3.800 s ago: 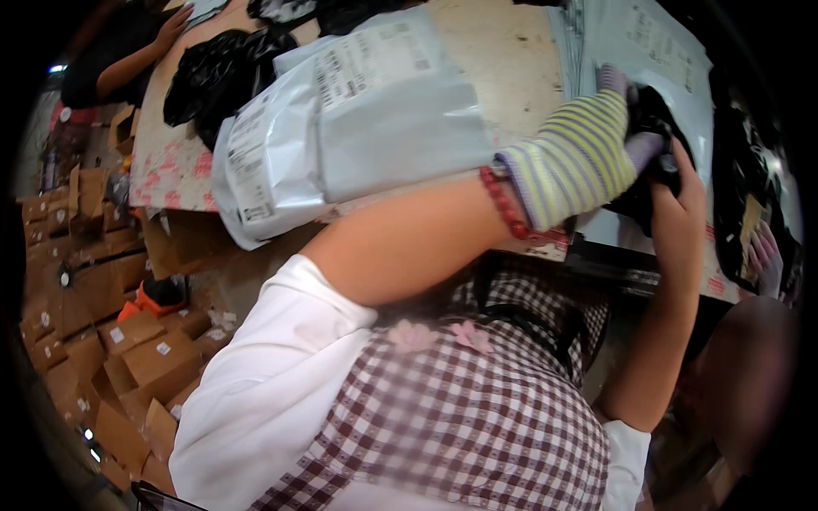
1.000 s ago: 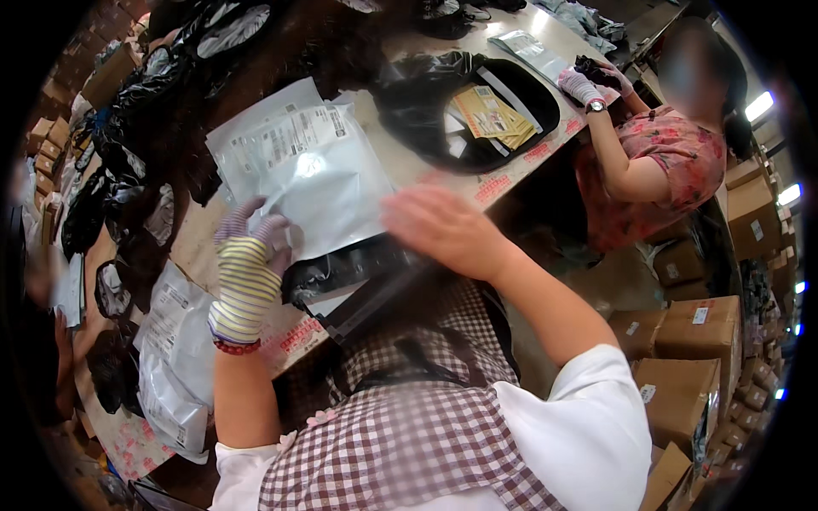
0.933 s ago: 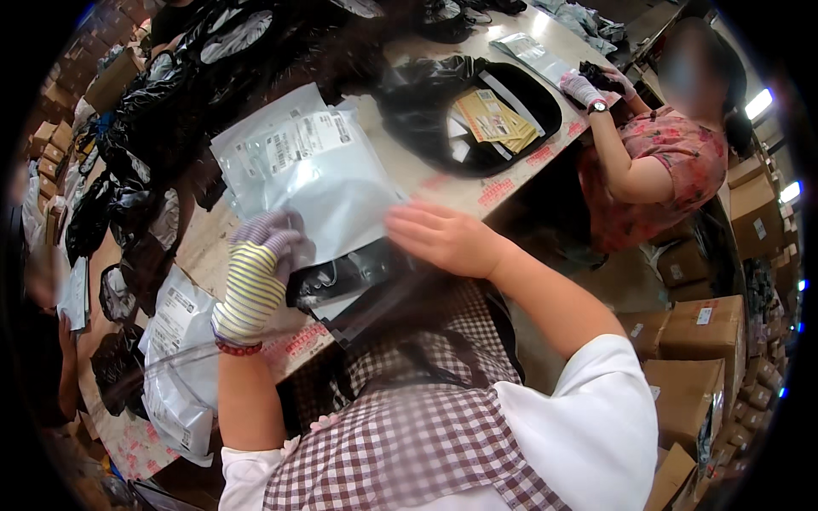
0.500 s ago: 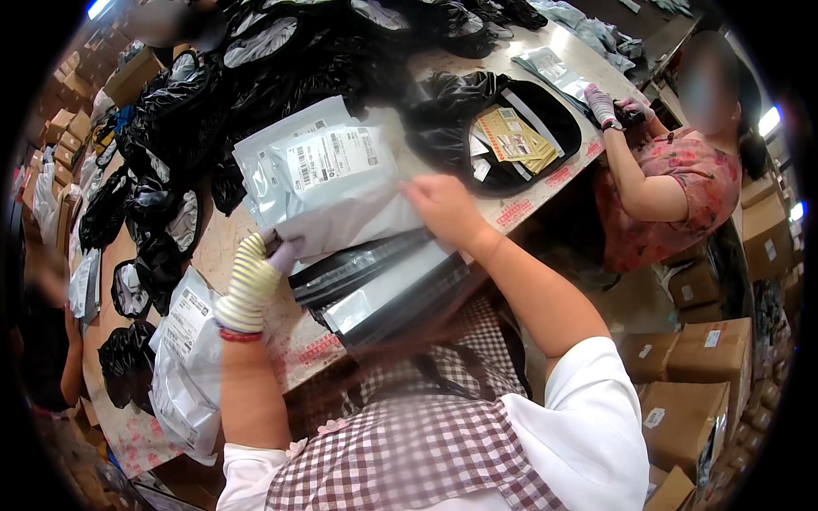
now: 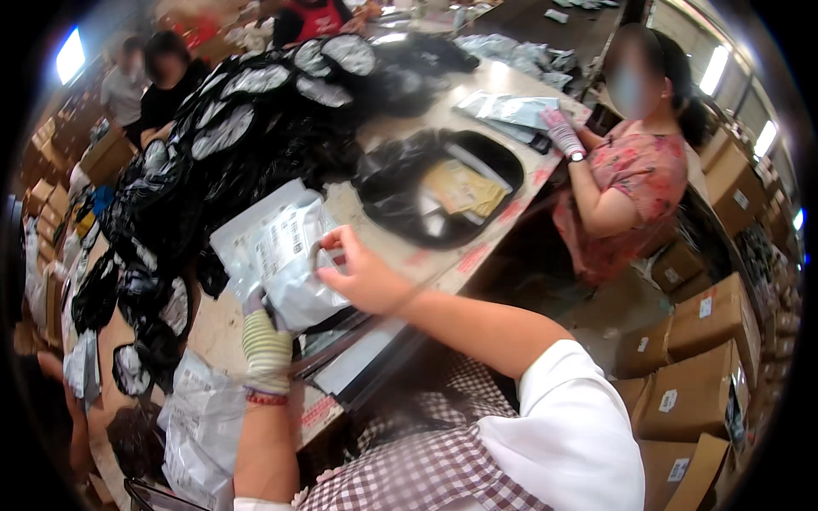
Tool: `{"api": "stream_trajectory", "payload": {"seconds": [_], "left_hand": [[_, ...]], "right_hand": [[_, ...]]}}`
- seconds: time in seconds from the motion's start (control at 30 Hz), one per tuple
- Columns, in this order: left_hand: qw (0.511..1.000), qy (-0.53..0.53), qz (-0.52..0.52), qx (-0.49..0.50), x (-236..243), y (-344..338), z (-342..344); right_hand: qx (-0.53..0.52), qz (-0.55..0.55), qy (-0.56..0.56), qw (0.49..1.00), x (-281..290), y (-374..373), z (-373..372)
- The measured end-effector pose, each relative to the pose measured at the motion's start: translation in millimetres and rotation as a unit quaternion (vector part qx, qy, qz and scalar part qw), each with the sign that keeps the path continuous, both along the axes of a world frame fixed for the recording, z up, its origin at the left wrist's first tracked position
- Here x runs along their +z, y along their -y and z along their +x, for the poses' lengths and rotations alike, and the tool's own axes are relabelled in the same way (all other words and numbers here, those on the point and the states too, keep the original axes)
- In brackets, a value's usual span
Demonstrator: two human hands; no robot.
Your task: The person is packing garments into silver mailing bags. They pick up black clothing items from a large pile on a table, place them inside the individual shipping envelopes, and set the finished bags aside.
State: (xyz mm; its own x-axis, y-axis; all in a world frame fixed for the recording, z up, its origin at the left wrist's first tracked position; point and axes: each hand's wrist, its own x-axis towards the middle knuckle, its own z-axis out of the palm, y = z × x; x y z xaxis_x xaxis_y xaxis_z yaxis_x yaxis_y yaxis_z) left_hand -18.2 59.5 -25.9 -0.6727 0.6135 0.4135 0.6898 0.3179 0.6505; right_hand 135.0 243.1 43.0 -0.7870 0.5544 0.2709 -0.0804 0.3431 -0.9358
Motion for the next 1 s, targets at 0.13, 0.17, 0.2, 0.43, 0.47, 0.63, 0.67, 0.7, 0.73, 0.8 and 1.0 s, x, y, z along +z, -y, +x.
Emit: {"api": "stream_trajectory", "payload": {"seconds": [0.13,0.17,0.2,0.43,0.47,0.63,0.67,0.7,0.73,0.8,1.0], "left_hand": [[0.997,0.059,0.041,-0.021,-8,-2,-8],[0.99,0.117,0.078,-0.008,7,-4,4],[0.991,0.116,0.065,0.009,14,-5,5],[0.988,-0.086,0.062,0.111,27,-7,14],[0.996,-0.046,-0.018,0.075,27,-10,13],[0.983,-0.009,-0.182,0.038,6,1,30],[0.983,-0.006,-0.179,0.038,7,-1,37],[0.983,-0.005,-0.18,0.045,10,1,41],[0.982,-0.004,-0.183,0.045,15,1,43],[0.98,-0.005,-0.192,0.045,25,3,40],[0.97,0.017,-0.235,-0.06,24,-3,23]], "right_hand": [[0.046,-0.197,0.139,0.969,43,-5,2],[0.086,-0.231,0.16,0.956,51,-10,0],[0.099,-0.132,0.176,0.971,63,-15,6],[-0.131,0.034,-0.152,0.979,221,-262,92],[-0.184,0.021,-0.219,0.958,238,-301,117],[-0.174,0.087,-0.022,0.981,186,-242,26],[-0.111,0.15,0.043,0.981,158,-197,1],[-0.043,0.214,0.099,0.971,126,-153,-27],[0.011,0.308,0.132,0.942,94,-112,-47],[0.034,0.582,0.071,0.809,33,-53,-82],[0.133,0.48,0.482,0.721,58,25,-175]]}}
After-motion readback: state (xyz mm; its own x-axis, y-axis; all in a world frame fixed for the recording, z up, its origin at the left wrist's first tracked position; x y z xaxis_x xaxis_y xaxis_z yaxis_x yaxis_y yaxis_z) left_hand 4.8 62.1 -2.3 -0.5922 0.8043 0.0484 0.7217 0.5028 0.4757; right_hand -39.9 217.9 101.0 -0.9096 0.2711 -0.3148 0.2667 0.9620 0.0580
